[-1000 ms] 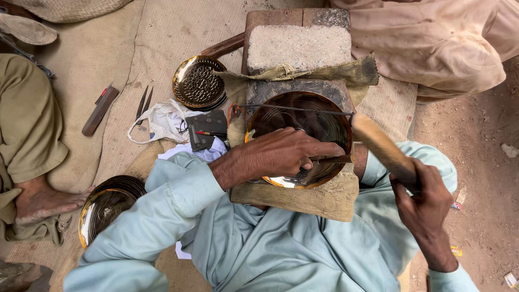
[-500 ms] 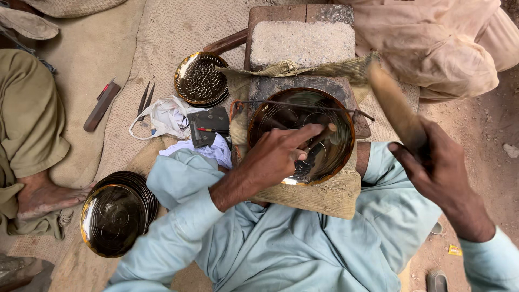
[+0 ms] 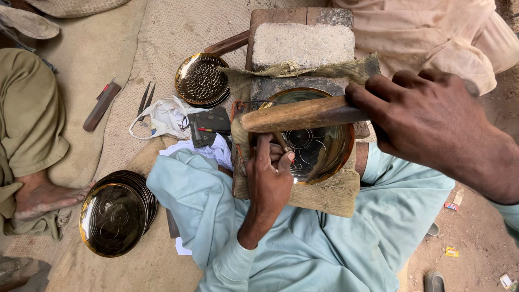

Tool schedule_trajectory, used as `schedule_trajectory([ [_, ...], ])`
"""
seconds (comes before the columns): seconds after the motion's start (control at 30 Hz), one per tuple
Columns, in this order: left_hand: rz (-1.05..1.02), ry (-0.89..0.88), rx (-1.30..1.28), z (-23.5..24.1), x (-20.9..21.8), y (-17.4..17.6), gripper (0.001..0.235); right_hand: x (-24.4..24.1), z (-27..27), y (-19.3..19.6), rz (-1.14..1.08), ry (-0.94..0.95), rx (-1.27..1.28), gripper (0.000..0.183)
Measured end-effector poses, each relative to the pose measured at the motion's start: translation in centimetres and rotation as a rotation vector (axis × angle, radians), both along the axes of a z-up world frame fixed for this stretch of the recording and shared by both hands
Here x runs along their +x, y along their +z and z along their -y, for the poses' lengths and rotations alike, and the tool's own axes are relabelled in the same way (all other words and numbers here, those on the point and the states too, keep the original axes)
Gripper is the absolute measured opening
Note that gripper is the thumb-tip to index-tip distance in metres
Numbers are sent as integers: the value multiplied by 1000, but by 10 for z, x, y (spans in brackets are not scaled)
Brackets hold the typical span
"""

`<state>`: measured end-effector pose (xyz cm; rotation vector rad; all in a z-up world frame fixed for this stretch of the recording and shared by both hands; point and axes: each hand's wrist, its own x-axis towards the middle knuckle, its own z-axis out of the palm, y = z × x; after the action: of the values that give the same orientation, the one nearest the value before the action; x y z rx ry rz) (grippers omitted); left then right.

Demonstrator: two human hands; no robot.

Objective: The person sits on the ground and uses a hammer and chisel to create a decorative pattern on a brass plate. They repeatedly strike the chisel to form a honeycomb texture, then switch to a different chisel to carve concentric circles in the center.

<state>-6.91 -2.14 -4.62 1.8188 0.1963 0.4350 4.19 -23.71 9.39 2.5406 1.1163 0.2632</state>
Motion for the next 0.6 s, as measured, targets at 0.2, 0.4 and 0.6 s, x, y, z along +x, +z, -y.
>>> schedule_trajectory([
  [0.2,11,81,-79,10,-3,2,31,-1,-10,2,167,174,143,60],
  [0.4,-9,122,-45,13,-5,5,33,5,-22,7,-215,-28,151,71],
  [0.6,-33,53,-59,9,4,7,39,5,-23,4,-92,180,254,68],
])
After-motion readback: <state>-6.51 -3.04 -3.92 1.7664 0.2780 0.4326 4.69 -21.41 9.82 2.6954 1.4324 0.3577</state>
